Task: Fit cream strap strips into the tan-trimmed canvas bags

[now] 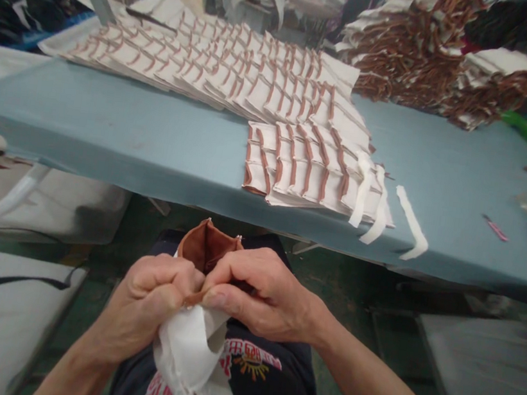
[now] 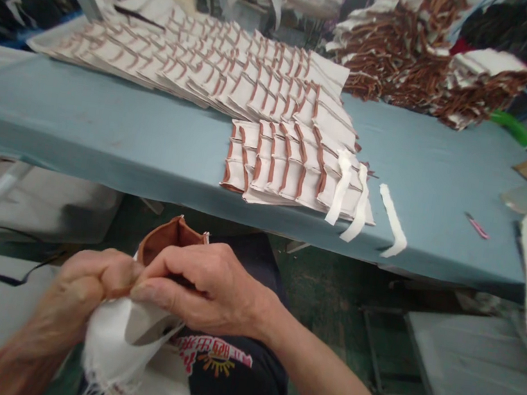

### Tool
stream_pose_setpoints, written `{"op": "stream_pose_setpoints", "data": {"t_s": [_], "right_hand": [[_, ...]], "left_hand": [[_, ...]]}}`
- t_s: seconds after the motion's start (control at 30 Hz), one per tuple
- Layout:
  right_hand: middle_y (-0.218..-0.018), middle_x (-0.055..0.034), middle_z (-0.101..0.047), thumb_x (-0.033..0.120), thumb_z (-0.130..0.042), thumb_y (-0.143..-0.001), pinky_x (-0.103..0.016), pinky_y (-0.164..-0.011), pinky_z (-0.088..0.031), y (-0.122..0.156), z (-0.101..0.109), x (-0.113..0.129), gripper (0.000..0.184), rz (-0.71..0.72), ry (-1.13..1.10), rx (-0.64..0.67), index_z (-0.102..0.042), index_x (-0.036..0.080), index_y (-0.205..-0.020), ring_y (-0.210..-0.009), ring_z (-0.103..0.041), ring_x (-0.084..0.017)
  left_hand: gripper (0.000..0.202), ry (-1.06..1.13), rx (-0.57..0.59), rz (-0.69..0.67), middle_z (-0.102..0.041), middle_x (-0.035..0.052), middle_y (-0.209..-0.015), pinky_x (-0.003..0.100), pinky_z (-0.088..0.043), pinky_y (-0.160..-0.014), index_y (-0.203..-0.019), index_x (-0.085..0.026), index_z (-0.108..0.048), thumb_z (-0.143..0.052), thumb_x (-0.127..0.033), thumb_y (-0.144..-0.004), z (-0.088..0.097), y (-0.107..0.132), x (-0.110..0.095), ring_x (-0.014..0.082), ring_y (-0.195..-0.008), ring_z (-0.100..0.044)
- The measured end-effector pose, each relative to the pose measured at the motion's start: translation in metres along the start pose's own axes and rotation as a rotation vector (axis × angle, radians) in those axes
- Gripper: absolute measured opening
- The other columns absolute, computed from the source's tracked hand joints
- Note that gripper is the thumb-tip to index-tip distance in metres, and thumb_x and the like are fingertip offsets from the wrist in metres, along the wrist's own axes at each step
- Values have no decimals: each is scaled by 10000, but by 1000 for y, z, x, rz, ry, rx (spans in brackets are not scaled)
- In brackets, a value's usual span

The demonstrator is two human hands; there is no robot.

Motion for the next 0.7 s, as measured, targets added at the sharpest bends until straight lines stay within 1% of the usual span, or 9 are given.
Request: {"op": "stream_pose_setpoints", "data": {"t_s": [0.1, 0.17, 0.27, 0.3, 0.37, 0.43, 0.5, 0.57, 0.7], "right_hand": [[-772, 17, -725, 253, -651, -1108, -171, -673, -500, 1, 2, 5, 255, 92, -1, -54, -675, 163, -870, -674, -655, -77], [-766, 15, -729, 245, -651, -1108, -171, -676, -507, 4, 2, 9, 259, 113, 5, -66, -674, 163, -864, -674, -666, -79], [-809, -12, -755, 292, -584, -1151, -197, -717, -530, 10, 2, 14, 291, 110, 31, -40, -678, 166, -906, -718, -697, -99], [-823, -20, -759, 307, -557, -1165, -207, -735, -535, 11, 1, 16, 303, 109, 59, -25, -679, 170, -925, -737, -705, -105], [-831, -24, -756, 331, -515, -1183, -224, -754, -536, 12, 2, 19, 322, 104, 136, 7, -675, 180, -947, -759, -711, -115], [-817, -23, -745, 353, -488, -1193, -239, -747, -532, 11, 2, 21, 339, 88, 208, 41, -669, 190, -958, -753, -705, -123], [-807, -26, -741, 358, -468, -1200, -250, -738, -526, 10, 2, 22, 345, 79, 260, 61, -669, 194, -973, -742, -698, -130], [-800, -26, -736, 355, -447, -1207, -255, -736, -521, 9, 3, 24, 350, 86, 295, 62, -669, 195, -989, -737, -692, -133], [-793, -15, -726, 357, -433, -1211, -259, -729, -503, 8, 5, 30, 353, 118, 323, 47, -646, 202, -976, -729, -674, -131]], "left_hand": [[660, -128, -4, -73, -377, -61, -531, 285, -241, -443, -587, -214, -421, -564, -557, -1132, 4, 2, -9, 108, -469, -331], [591, -269, -3, -186, -443, -56, -544, 301, -257, -484, -630, -209, -486, -568, -477, -1151, 6, 3, -16, 108, -491, -392], [513, -375, 52, -336, -480, -75, -563, 296, -297, -505, -723, -226, -498, -567, -487, -1159, 7, 4, -21, 98, -479, -446], [536, -350, 81, -337, -455, -82, -562, 292, -295, -496, -727, -229, -471, -569, -548, -1147, 7, 4, -20, 95, -466, -432], [610, -268, 125, -273, -394, -81, -564, 292, -272, -473, -709, -229, -412, -516, -658, -1130, 9, 4, -16, 97, -453, -376], [635, -256, 155, -204, -369, -71, -578, 293, -264, -467, -698, -229, -376, -421, -671, -1152, 11, 3, -12, 106, -465, -345], [624, -299, 196, -169, -391, -66, -593, 286, -287, -479, -705, -229, -401, -360, -632, -1179, 13, 2, -14, 109, -483, -366], [586, -353, 248, -164, -422, -71, -601, 268, -317, -494, -719, -228, -447, -401, -580, -1185, 14, -1, -21, 105, -498, -405], [386, -495, 281, -184, -548, -85, -625, 225, -374, -540, -750, -233, -545, -558, -316, -1127, 16, -1, -40, 94, -524, -504]]}}
Point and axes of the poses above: each hand's wrist, its own y-axis away from the middle knuckle, its own z-axis out of the back of the hand, x = y × z, the point moved 2 cm from there along -y, towards the middle knuckle
